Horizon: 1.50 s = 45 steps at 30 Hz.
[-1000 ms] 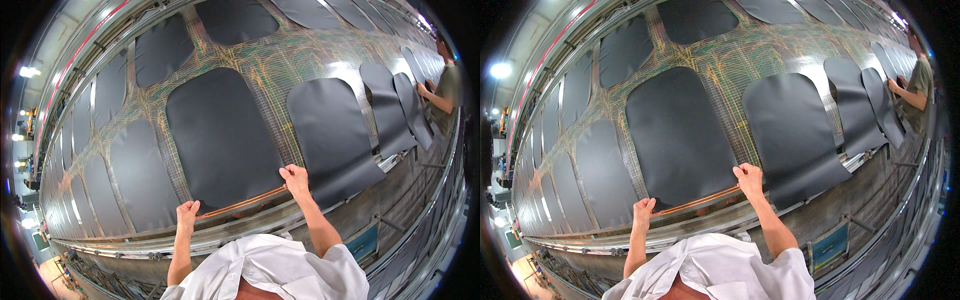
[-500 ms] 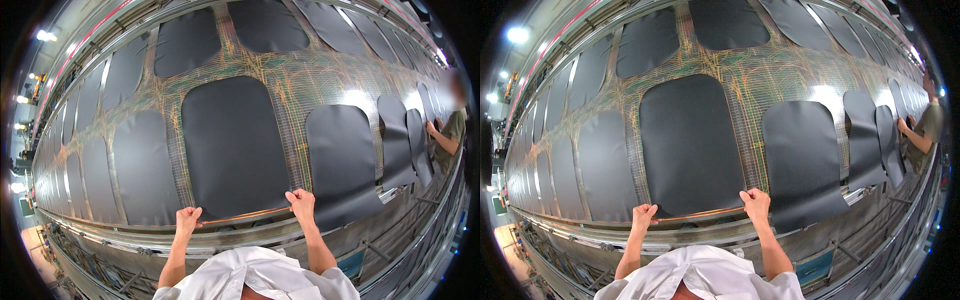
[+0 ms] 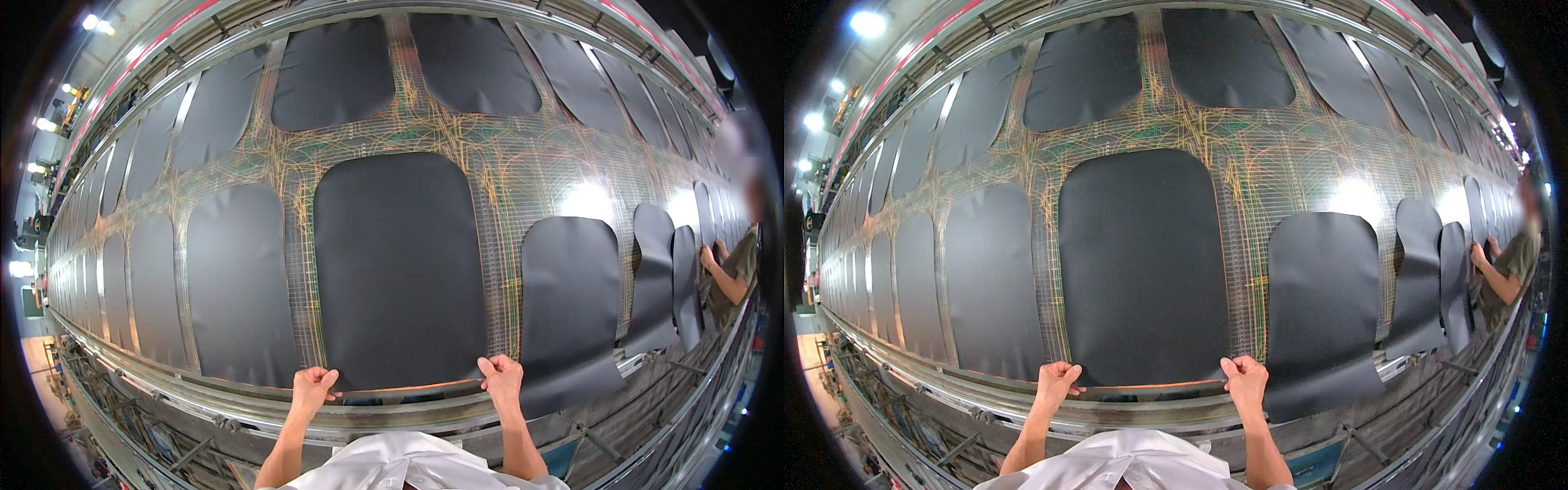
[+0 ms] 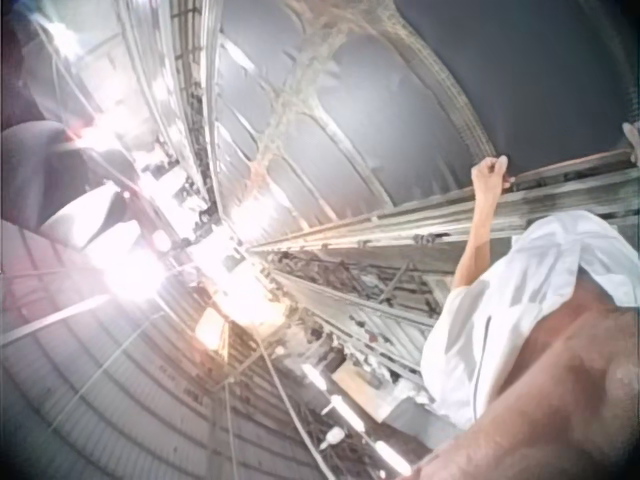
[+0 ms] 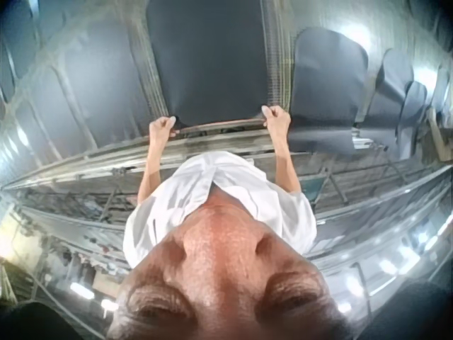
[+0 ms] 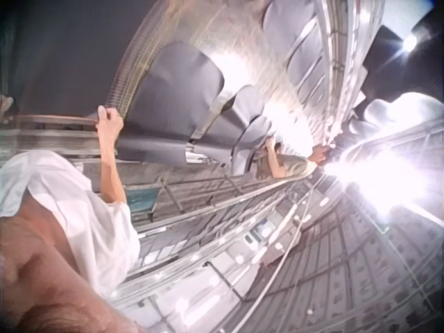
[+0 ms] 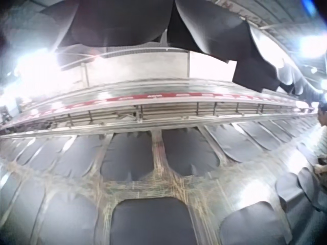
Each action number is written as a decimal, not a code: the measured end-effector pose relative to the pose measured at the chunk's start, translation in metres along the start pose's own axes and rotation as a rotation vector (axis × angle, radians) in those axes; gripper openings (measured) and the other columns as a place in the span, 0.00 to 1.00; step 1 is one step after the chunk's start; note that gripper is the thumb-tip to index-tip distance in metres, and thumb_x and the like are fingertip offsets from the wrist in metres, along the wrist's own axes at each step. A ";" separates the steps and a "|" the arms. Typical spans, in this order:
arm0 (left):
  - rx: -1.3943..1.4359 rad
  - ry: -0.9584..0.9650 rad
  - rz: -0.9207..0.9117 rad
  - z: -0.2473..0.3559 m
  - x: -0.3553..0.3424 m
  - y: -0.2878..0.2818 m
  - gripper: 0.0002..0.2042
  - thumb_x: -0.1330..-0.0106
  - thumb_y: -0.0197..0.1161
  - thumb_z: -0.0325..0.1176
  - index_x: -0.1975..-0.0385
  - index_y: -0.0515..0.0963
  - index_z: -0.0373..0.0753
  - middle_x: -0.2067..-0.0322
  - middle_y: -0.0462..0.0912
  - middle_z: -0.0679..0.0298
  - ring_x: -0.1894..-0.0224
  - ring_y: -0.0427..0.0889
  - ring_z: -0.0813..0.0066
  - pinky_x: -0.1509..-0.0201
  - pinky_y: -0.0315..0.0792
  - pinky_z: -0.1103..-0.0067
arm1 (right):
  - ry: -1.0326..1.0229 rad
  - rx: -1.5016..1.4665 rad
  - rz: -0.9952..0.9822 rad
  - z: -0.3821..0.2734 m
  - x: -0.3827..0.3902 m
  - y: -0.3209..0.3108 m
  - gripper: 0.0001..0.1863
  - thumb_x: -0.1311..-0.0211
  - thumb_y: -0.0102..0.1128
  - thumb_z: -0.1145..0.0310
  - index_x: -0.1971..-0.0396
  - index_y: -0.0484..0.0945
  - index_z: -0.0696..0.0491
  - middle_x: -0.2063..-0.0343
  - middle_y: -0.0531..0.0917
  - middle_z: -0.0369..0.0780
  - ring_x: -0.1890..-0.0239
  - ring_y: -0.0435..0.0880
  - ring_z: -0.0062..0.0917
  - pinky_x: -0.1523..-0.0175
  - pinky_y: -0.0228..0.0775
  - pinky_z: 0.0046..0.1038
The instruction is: The person applies black rectangular material patches onto a large curved metallic surface with a grid pattern. They repeatedly pick up a patch, align it with the grid, press it down, and smooth it out with their hands. The process is repeated for multiple patches along the surface.
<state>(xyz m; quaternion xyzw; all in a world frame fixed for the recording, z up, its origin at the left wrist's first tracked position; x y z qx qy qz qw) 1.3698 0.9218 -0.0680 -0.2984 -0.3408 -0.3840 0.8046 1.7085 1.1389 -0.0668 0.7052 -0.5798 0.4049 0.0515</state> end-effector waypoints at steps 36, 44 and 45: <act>0.048 -0.068 -0.055 -0.002 -0.009 -0.008 0.12 0.37 0.68 0.31 0.78 0.80 0.29 0.83 0.74 0.69 0.81 0.73 0.85 0.76 0.81 0.81 | 0.160 -0.123 -0.106 0.001 -0.006 -0.002 0.13 0.41 0.69 0.69 0.79 0.77 0.61 0.83 0.78 0.35 0.83 0.79 0.17 0.78 0.78 0.23; -0.009 -0.040 -0.031 -0.007 -0.007 -0.008 0.12 0.36 0.67 0.32 0.77 0.79 0.29 0.83 0.72 0.69 0.82 0.72 0.85 0.77 0.81 0.80 | 0.171 -0.076 -0.152 0.007 -0.005 -0.007 0.13 0.40 0.69 0.67 0.77 0.79 0.61 0.80 0.80 0.35 0.79 0.78 0.14 0.74 0.80 0.21; -0.023 -0.042 -0.024 -0.005 -0.008 -0.008 0.12 0.36 0.67 0.32 0.77 0.79 0.29 0.84 0.72 0.69 0.82 0.72 0.86 0.77 0.81 0.80 | 0.163 -0.101 -0.140 0.008 -0.005 -0.006 0.13 0.40 0.68 0.67 0.77 0.79 0.62 0.81 0.80 0.35 0.79 0.78 0.14 0.74 0.79 0.21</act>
Point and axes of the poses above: each hand's wrist, its own x-axis away from the middle knuckle, its own y-axis out of the palm, z = x × y, the point moved 4 cm from there along -x, towards the middle knuckle
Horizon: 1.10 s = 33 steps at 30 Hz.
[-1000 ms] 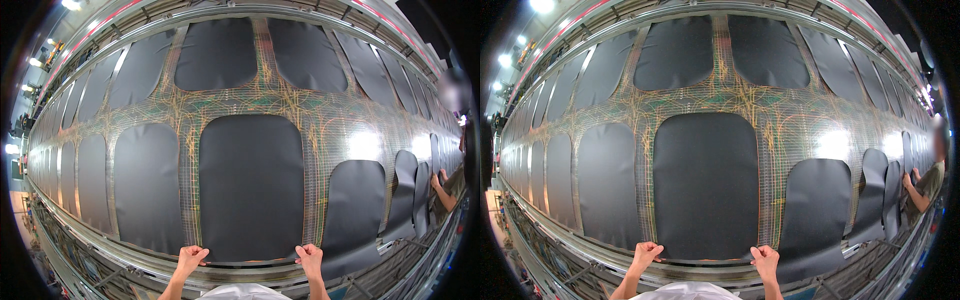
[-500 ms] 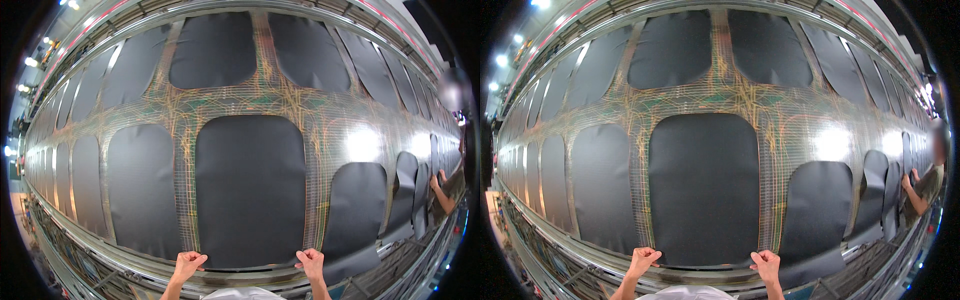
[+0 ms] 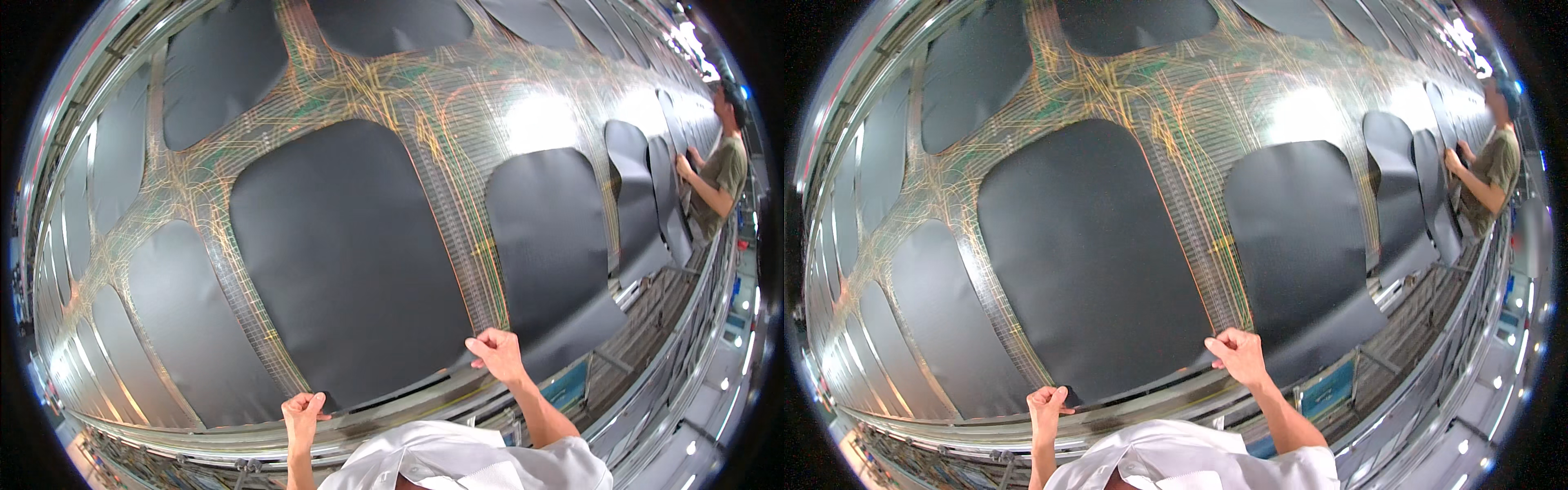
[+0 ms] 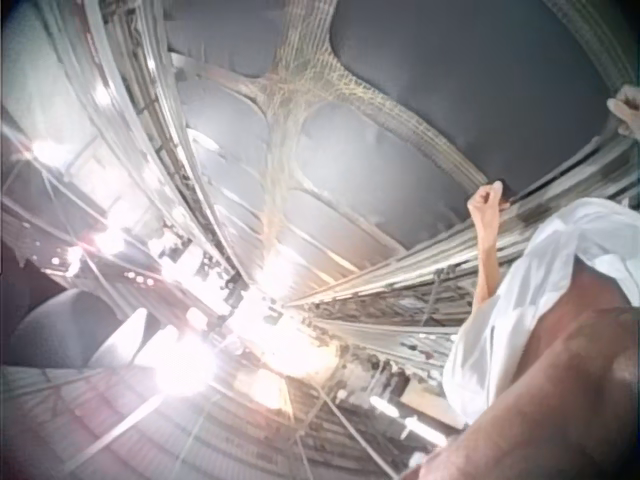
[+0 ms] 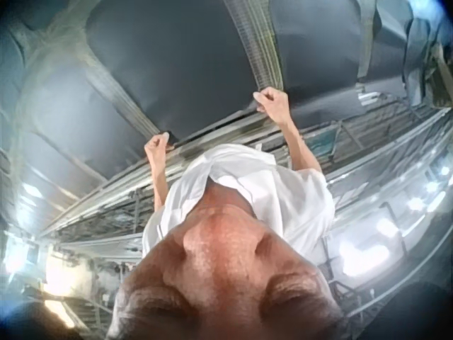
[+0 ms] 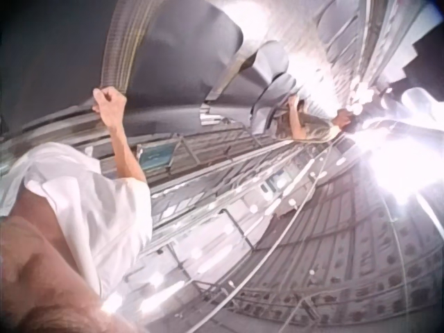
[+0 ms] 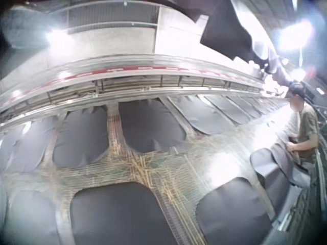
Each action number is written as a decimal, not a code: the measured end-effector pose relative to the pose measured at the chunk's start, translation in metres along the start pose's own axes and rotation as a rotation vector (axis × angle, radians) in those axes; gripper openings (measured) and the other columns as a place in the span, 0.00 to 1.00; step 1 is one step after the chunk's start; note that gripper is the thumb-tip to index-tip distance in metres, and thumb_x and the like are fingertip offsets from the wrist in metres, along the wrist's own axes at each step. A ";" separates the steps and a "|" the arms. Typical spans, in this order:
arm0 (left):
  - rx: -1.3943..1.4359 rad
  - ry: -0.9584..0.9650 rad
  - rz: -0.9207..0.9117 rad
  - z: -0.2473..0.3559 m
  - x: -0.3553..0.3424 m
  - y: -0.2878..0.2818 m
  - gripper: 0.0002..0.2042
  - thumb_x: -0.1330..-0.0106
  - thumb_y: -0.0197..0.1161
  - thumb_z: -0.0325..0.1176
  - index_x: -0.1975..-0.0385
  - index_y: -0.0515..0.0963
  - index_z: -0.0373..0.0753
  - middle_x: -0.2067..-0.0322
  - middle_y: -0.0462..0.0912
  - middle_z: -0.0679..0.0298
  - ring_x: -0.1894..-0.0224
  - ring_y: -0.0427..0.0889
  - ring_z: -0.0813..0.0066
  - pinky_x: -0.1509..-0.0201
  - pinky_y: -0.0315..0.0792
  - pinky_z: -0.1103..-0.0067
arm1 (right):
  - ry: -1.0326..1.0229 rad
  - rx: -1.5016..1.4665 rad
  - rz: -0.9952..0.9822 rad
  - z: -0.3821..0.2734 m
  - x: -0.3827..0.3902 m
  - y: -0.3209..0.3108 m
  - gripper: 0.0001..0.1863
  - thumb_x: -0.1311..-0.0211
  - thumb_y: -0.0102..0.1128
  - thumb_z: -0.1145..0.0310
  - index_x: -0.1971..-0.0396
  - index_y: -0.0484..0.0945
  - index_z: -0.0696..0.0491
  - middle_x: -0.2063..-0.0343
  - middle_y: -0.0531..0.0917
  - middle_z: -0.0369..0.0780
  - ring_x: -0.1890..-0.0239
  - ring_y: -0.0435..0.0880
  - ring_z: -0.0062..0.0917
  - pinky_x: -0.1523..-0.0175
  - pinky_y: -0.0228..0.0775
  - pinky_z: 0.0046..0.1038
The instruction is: The person applies black rectangular material patches onto a large curved metallic surface with a grid pattern. They repeatedly pick up a patch, align it with the grid, press it down, and smooth it out with their hands. The process is repeated for multiple patches along the surface.
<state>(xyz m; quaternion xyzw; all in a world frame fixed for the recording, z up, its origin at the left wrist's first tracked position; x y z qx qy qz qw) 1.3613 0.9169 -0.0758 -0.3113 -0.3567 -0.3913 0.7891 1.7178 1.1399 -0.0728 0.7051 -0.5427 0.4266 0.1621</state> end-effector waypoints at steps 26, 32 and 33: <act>-0.015 -0.002 0.036 0.003 0.001 0.003 0.11 0.37 0.67 0.31 0.76 0.80 0.30 0.83 0.73 0.70 0.80 0.72 0.86 0.75 0.82 0.79 | -0.004 0.033 -0.005 0.008 -0.003 -0.004 0.15 0.40 0.69 0.66 0.78 0.78 0.63 0.82 0.79 0.36 0.80 0.81 0.17 0.75 0.80 0.23; -0.022 -0.073 0.033 0.003 0.002 -0.002 0.11 0.38 0.68 0.32 0.76 0.81 0.29 0.83 0.75 0.70 0.79 0.74 0.85 0.74 0.82 0.80 | -0.002 -0.035 0.030 0.009 -0.004 0.003 0.12 0.42 0.69 0.71 0.79 0.78 0.62 0.82 0.77 0.34 0.80 0.76 0.15 0.75 0.82 0.25; -0.028 -0.085 0.035 0.002 0.001 -0.002 0.11 0.38 0.68 0.32 0.76 0.82 0.29 0.83 0.75 0.70 0.79 0.74 0.85 0.74 0.82 0.80 | 0.016 -0.055 0.038 0.013 -0.006 0.002 0.13 0.42 0.70 0.70 0.79 0.78 0.62 0.81 0.78 0.35 0.80 0.77 0.15 0.74 0.82 0.25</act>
Point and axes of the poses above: each hand's wrist, its own x-axis away from the middle knuckle, its own y-axis out of the palm, z = x × y, the point moved 4 cm from there along -x, towards the middle knuckle
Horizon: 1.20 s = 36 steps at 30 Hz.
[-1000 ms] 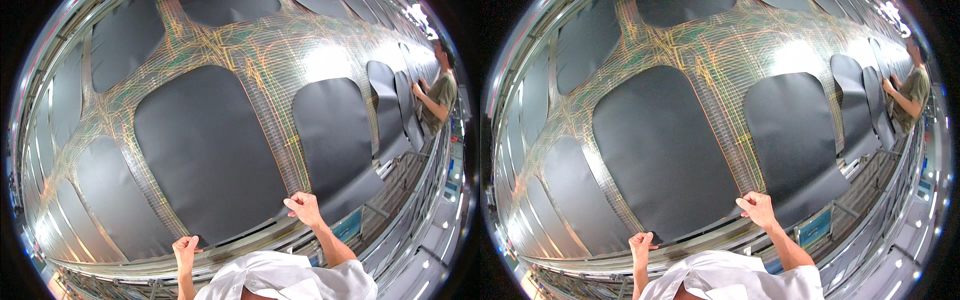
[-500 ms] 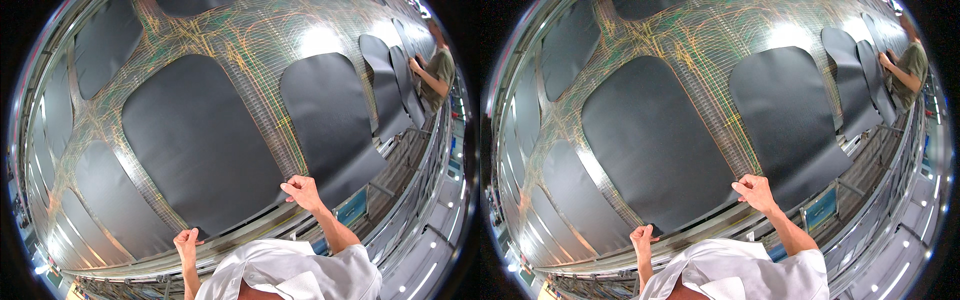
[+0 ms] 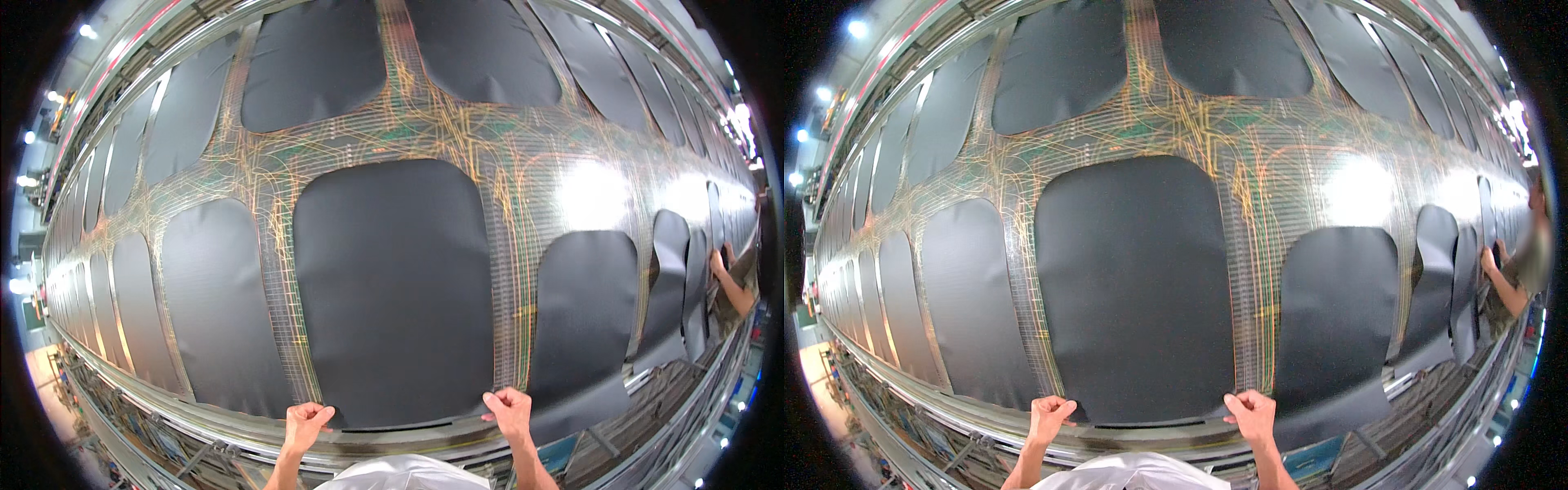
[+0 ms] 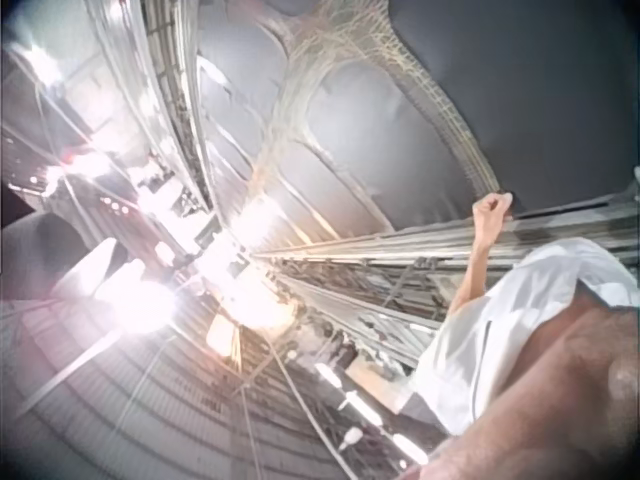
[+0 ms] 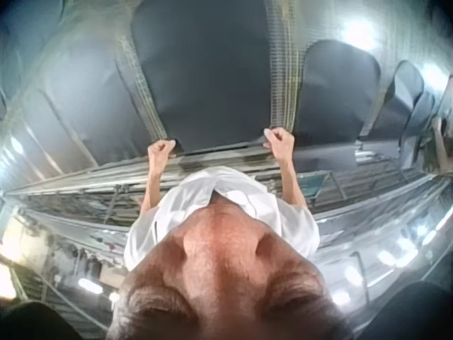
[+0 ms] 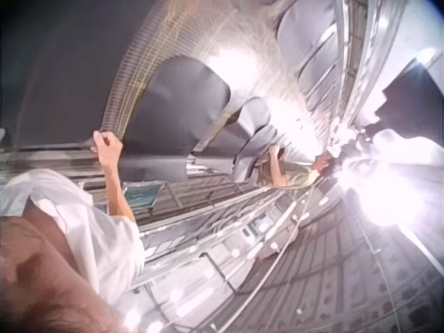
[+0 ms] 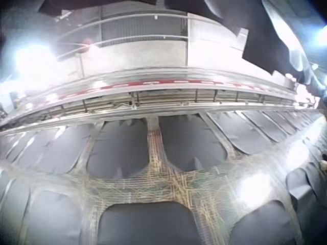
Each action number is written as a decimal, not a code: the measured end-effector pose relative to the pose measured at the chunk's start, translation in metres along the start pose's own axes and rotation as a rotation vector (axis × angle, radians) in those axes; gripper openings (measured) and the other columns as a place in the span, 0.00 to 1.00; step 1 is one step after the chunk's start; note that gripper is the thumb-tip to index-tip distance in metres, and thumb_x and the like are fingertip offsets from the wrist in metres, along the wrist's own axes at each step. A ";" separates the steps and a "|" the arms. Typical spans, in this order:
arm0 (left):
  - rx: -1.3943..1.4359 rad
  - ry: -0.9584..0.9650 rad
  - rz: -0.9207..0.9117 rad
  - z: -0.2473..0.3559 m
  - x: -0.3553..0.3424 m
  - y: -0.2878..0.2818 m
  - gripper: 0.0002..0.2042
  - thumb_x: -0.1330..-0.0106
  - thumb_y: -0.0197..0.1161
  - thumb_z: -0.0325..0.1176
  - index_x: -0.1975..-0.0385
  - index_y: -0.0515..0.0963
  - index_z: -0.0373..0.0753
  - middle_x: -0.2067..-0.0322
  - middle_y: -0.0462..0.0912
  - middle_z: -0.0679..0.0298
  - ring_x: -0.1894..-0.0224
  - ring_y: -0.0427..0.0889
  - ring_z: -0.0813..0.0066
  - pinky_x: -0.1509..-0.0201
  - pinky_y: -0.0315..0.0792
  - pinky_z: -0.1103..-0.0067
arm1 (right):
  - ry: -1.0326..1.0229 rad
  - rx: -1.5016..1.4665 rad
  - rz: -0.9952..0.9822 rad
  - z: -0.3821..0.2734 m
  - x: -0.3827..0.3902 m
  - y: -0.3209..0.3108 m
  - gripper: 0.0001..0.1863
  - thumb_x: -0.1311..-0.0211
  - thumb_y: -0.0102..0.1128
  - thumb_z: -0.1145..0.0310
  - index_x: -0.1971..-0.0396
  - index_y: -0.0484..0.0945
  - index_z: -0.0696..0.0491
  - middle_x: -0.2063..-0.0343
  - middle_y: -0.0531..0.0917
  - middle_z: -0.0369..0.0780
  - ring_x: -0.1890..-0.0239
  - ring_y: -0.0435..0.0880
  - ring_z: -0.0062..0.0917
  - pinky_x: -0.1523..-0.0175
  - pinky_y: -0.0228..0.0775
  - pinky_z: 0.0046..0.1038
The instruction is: The person applies black rectangular material patches onto a large curved metallic surface with a grid pattern. They repeatedly pick up a patch, align it with the grid, press it down, and smooth it out with their hands. The process is repeated for multiple patches along the surface.
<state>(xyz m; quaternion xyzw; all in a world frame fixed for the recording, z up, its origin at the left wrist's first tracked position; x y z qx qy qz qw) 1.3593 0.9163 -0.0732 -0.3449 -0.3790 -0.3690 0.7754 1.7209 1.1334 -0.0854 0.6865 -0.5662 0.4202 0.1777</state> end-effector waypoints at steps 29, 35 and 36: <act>0.007 -0.082 -0.020 -0.005 -0.001 -0.003 0.11 0.41 0.72 0.32 0.78 0.81 0.30 0.84 0.79 0.67 0.82 0.76 0.85 0.77 0.75 0.84 | -0.041 0.008 -0.021 -0.025 0.008 0.006 0.12 0.42 0.66 0.76 0.82 0.75 0.61 0.86 0.73 0.32 0.83 0.71 0.11 0.76 0.83 0.27; 0.030 -0.052 -0.031 -0.004 -0.002 -0.002 0.11 0.41 0.72 0.32 0.79 0.81 0.31 0.85 0.79 0.69 0.82 0.75 0.86 0.78 0.73 0.86 | 0.029 0.061 -0.033 -0.044 0.019 0.011 0.10 0.39 0.68 0.70 0.76 0.80 0.60 0.82 0.78 0.33 0.81 0.74 0.15 0.73 0.79 0.23; 0.026 -0.050 -0.029 -0.003 -0.001 -0.002 0.11 0.41 0.72 0.32 0.79 0.81 0.31 0.85 0.79 0.69 0.82 0.75 0.86 0.78 0.72 0.86 | 0.021 0.063 -0.034 -0.044 0.019 0.011 0.10 0.39 0.68 0.71 0.76 0.79 0.59 0.82 0.77 0.33 0.81 0.74 0.14 0.74 0.78 0.22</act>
Point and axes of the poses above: each hand's wrist, its own x-axis away from the middle knuckle, its own y-axis out of the palm, z = x × y, the point moved 4 cm from there along -x, towards the middle knuckle
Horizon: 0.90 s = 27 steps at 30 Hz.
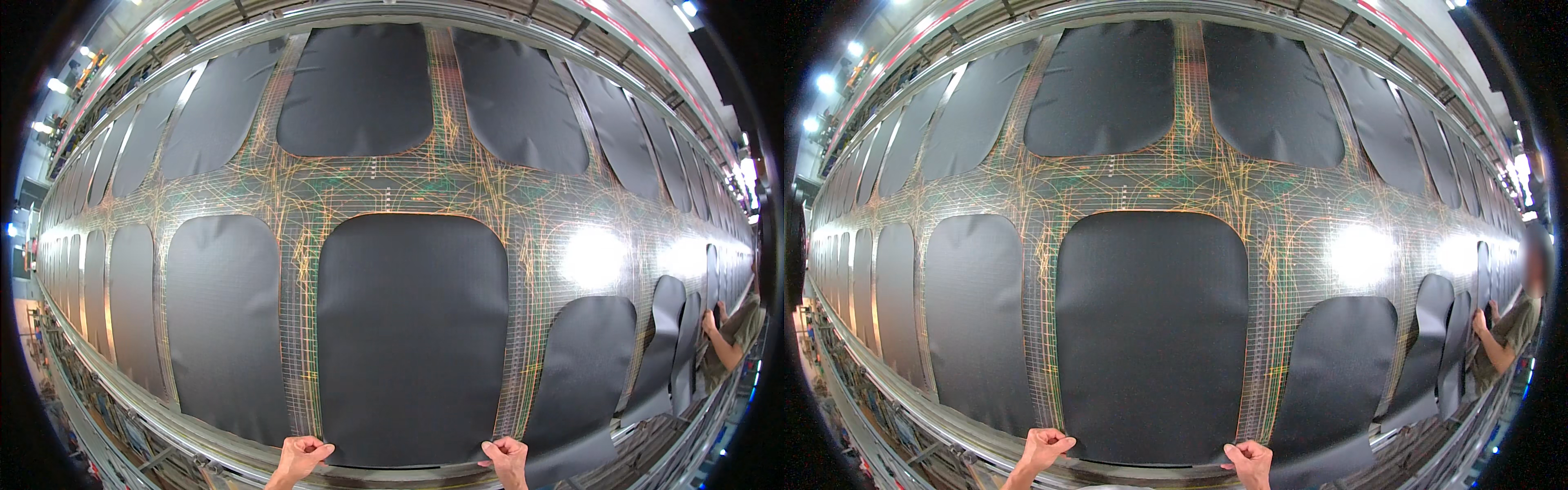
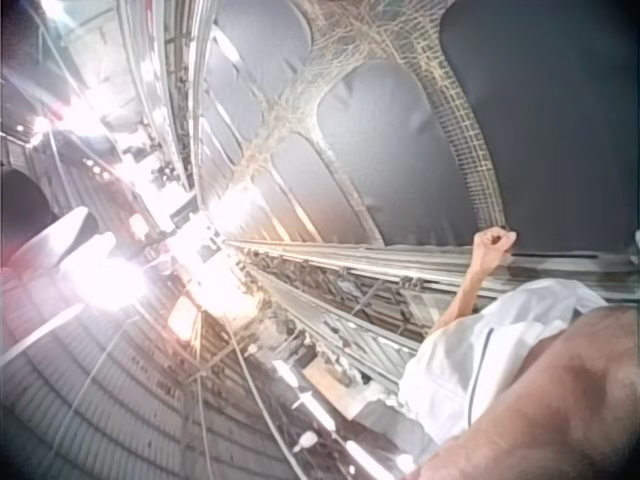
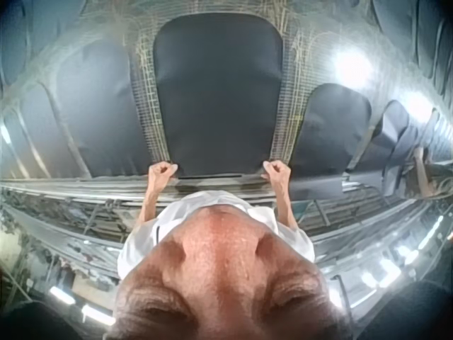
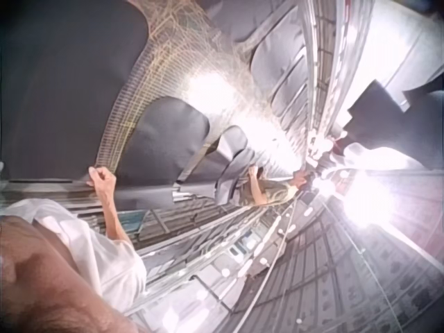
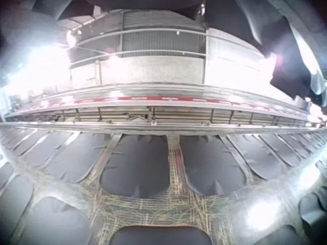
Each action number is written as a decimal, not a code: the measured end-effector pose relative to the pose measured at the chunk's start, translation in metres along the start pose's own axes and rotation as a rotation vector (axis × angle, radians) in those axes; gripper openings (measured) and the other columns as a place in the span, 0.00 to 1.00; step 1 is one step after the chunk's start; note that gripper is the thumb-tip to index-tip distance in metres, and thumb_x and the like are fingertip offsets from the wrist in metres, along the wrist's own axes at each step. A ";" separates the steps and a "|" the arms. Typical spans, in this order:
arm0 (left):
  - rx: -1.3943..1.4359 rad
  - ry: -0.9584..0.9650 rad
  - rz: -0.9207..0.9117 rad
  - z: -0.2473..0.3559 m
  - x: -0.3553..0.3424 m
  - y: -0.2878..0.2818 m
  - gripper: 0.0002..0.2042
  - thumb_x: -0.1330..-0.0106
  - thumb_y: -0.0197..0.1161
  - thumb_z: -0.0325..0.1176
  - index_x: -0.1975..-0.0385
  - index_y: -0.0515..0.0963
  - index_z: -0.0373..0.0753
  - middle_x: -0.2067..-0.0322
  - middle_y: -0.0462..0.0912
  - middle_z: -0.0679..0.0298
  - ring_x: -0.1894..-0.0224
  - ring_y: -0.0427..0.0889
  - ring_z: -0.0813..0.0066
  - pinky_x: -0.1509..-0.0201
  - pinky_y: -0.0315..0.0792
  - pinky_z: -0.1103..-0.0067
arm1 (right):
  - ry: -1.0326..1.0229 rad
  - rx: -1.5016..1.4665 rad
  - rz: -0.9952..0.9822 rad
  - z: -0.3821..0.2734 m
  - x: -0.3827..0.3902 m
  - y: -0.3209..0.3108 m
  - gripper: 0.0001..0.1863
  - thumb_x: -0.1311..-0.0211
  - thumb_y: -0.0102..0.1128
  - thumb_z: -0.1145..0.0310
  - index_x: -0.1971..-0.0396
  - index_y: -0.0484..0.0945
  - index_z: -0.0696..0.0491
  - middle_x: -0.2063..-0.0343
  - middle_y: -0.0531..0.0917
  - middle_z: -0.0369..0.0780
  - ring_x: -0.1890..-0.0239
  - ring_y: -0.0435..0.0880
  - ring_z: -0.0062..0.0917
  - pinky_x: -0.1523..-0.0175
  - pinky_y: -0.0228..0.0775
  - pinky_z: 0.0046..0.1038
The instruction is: The person applies black rectangular material patches onto a large curved metallic surface with a grid pattern. They repeatedly pick up a patch, align it with the grid, press it down, and smooth it out with their hands. The process is repeated for multiple patches along the surface.
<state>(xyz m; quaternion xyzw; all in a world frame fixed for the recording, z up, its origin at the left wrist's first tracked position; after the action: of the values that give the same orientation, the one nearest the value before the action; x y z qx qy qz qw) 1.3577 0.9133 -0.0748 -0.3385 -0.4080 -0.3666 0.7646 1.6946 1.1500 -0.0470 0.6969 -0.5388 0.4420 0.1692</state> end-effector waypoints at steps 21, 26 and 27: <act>-0.065 -0.002 0.001 -0.006 -0.004 -0.001 0.13 0.41 0.73 0.34 0.80 0.81 0.31 0.84 0.79 0.67 0.82 0.76 0.85 0.77 0.76 0.84 | -0.061 -0.070 0.032 0.026 -0.012 -0.006 0.10 0.42 0.66 0.76 0.80 0.77 0.62 0.84 0.75 0.33 0.82 0.73 0.12 0.76 0.83 0.27; -0.052 -0.025 0.018 0.000 -0.001 0.001 0.13 0.41 0.72 0.33 0.80 0.81 0.30 0.84 0.77 0.68 0.82 0.75 0.85 0.78 0.76 0.83 | -0.062 -0.093 0.021 0.037 -0.018 -0.008 0.10 0.41 0.66 0.76 0.79 0.77 0.62 0.84 0.74 0.32 0.82 0.73 0.12 0.76 0.83 0.27; -0.053 -0.026 0.022 0.002 0.000 0.001 0.13 0.41 0.72 0.33 0.80 0.80 0.30 0.85 0.77 0.68 0.82 0.75 0.86 0.79 0.76 0.83 | -0.059 -0.096 0.028 0.035 -0.017 -0.007 0.10 0.41 0.66 0.75 0.79 0.77 0.61 0.84 0.74 0.31 0.82 0.73 0.13 0.76 0.83 0.27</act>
<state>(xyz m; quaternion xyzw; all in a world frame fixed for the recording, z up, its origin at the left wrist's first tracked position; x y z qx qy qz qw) 1.3580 0.9155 -0.0748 -0.3680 -0.4043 -0.3645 0.7539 1.7154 1.1378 -0.0779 0.6932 -0.5740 0.3969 0.1802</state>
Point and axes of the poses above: each hand's wrist, its own x-axis away from the middle knuckle, its own y-axis out of the palm, z = x × y, the point moved 4 cm from there along -x, towards the middle knuckle
